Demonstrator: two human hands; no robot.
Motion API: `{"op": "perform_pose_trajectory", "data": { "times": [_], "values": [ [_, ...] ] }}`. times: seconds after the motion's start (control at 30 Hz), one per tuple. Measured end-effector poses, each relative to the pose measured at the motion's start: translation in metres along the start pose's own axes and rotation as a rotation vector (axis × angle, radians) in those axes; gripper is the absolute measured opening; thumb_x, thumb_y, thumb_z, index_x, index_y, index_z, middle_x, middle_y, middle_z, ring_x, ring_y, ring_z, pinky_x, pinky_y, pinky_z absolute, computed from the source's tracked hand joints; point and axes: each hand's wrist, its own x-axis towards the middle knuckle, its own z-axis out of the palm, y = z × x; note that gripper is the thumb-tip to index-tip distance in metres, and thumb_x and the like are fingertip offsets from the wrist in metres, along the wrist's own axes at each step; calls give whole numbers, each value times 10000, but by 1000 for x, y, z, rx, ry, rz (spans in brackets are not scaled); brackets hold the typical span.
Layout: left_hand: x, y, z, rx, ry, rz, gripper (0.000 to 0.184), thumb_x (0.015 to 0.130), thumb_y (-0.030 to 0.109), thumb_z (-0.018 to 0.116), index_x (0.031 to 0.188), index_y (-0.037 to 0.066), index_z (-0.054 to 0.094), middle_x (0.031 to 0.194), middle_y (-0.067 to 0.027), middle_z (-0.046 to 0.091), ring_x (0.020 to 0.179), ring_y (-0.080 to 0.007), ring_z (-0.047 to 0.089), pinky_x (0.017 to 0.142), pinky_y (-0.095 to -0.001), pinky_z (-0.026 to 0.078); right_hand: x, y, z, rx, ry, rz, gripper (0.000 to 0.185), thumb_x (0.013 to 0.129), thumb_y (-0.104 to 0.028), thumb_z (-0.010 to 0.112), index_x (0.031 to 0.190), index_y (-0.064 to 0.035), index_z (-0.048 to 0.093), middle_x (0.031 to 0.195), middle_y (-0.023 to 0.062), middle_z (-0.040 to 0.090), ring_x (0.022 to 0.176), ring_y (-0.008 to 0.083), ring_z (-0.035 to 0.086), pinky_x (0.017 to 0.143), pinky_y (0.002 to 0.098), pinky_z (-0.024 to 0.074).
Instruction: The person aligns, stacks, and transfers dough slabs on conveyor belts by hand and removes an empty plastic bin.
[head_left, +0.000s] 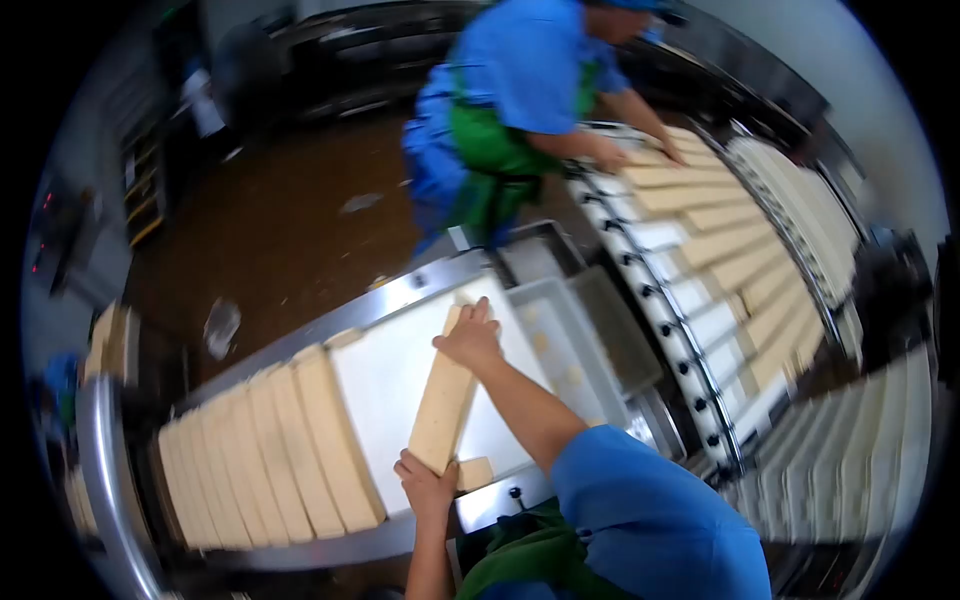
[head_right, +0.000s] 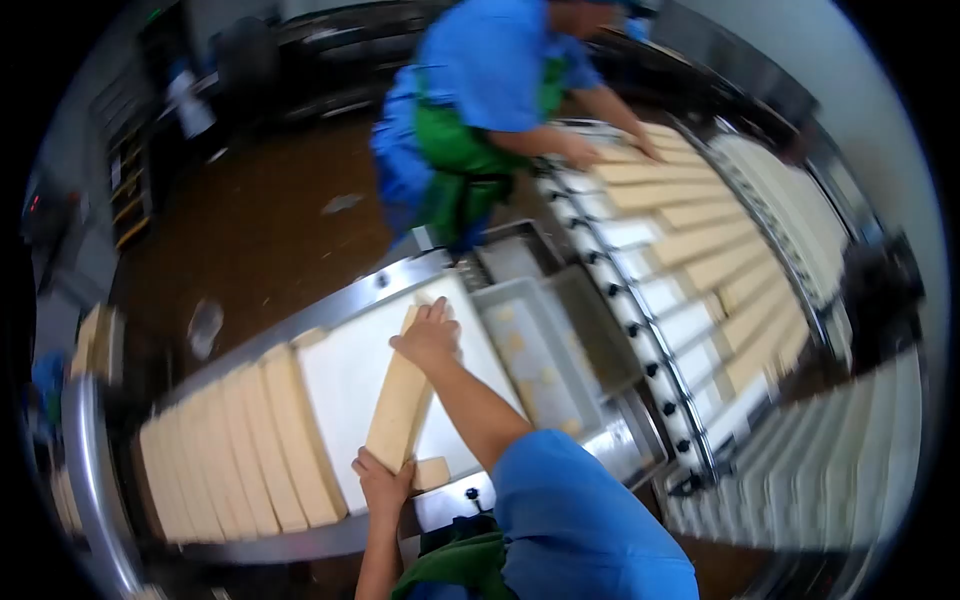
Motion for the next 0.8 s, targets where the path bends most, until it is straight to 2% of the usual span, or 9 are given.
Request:
{"op": "perform_pose_trajectory", "data": {
  "times": [0.03,0.07,0.1,0.17,0.23,0.3,0.43,0.63,0.8],
  "values": [
    [3,10,11,11,-48,56,791,661,216,767,1242,-46,299,1115,-281,409,996,-463,465,846,-508,425,-2,22,-1,60,85,59,882,759,-518,578,1373,54,307,1431,214,266,1389,387,54,1005,520,320],
    [6,19,22,48,-12,73,787,660,208,764,1244,-46,302,1113,-282,409,1015,-461,451,851,-504,420,-5,43,-5,65,133,123,897,736,-489,625,1372,37,274,1452,226,206,1369,412,164,991,508,355],
    [8,30,33,82,30,84,783,659,200,761,1245,-46,304,1111,-284,408,1033,-460,438,856,-500,416,-13,68,-19,82,152,176,897,736,-489,625,1372,37,274,1452,226,206,1369,412,164,991,508,355],
    [12,55,48,79,0,163,740,651,166,750,1226,-48,336,1091,-281,412,1049,-446,418,870,-481,412,-34,104,-49,612,152,341,908,696,-416,693,1355,12,240,1461,250,133,1298,431,320,980,478,393],
    [10,81,66,66,134,338,712,631,110,740,1218,-35,364,1118,-281,384,1047,-420,410,879,-457,411,-38,153,-56,663,275,431,918,655,-351,736,1333,-8,220,1456,276,82,1207,459,422,974,452,418],
    [2,124,79,-10,53,400,715,630,90,734,1235,-15,366,1166,-286,356,1090,-421,389,901,-454,405,-70,213,-82,910,432,436,905,668,-339,720,1334,11,216,1417,287,142,1225,468,385,989,456,404],
    [-44,216,119,-129,-159,595,770,628,57,720,1312,51,367,1322,-258,227,1166,-433,368,995,-447,351,-143,353,-126,739,907,492,814,721,-341,689,1310,13,253,1286,274,292,1146,449,417,983,455,401],
    [-152,304,179,-37,-553,1187,783,648,131,764,1330,77,383,1252,-257,397,1123,-443,426,968,-471,374,-272,564,-167,693,774,802,681,732,-340,632,1202,95,402,1165,313,457,1141,424,417,985,471,382],
    [-213,325,227,-26,-888,1349,691,759,187,714,1352,107,369,1297,-279,361,1072,-456,461,922,-472,412,-310,666,-150,626,567,828,652,744,-376,605,1173,95,469,1163,342,504,1083,467,492,988,440,391]
  ]
}}
